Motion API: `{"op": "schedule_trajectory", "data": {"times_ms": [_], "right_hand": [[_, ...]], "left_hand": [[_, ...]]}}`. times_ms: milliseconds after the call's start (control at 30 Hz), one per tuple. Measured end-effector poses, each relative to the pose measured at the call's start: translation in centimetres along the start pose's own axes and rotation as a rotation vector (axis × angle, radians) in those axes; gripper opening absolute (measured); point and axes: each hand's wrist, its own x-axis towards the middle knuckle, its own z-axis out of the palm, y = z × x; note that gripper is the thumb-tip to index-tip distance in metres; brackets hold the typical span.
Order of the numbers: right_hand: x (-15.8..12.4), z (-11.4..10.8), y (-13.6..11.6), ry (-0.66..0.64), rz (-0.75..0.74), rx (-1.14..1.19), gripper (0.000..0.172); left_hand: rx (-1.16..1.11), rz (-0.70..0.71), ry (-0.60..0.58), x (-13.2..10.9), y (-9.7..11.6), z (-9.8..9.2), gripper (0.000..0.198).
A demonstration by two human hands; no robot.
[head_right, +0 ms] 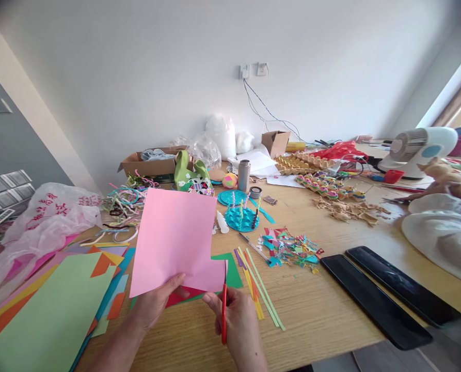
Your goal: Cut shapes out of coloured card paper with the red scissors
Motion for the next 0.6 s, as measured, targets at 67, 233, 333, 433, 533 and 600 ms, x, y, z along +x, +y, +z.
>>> {"op": "schedule_trajectory", "data": {"times_ms": [67, 233, 333, 433, 533, 600], "right_hand": [[-0.1, 0.1, 0.1, -0.002, 0.003, 0.012, 0.056], [0.3, 0.1, 0.8, -0.026, 0.027, 0.035, 0.054], [0.4, -0.1, 1.1, -0.034, 0.038, 0.043, 0.056], [0.2, -0.2, 1.1, -0.028, 0.054, 0.104, 0.059], [-0.2, -0.3, 0.7, -0.038, 0.042, 0.318, 0.059], [-0.5, -0.3, 0.4, -0.081, 0.086, 0.466, 0.063]], "left_hand": [[0.016, -0.021, -0.038, -0.1, 0.3, -0.1, 0.033], [-0.042, -0.033, -0.02, -0.1, 0.2, 0.1, 0.032], [-0.1, -0.032, 0.022, 0.1, -0.3, 0.2, 0.031], [-0.144, -0.014, 0.094, 0.5, -0.8, 0.3, 0.032], [-0.196, 0.032, 0.173, 0.8, -1.0, 0.3, 0.035], [-0.225, 0.071, 0.224, 0.9, -0.8, 0.3, 0.037]]}}
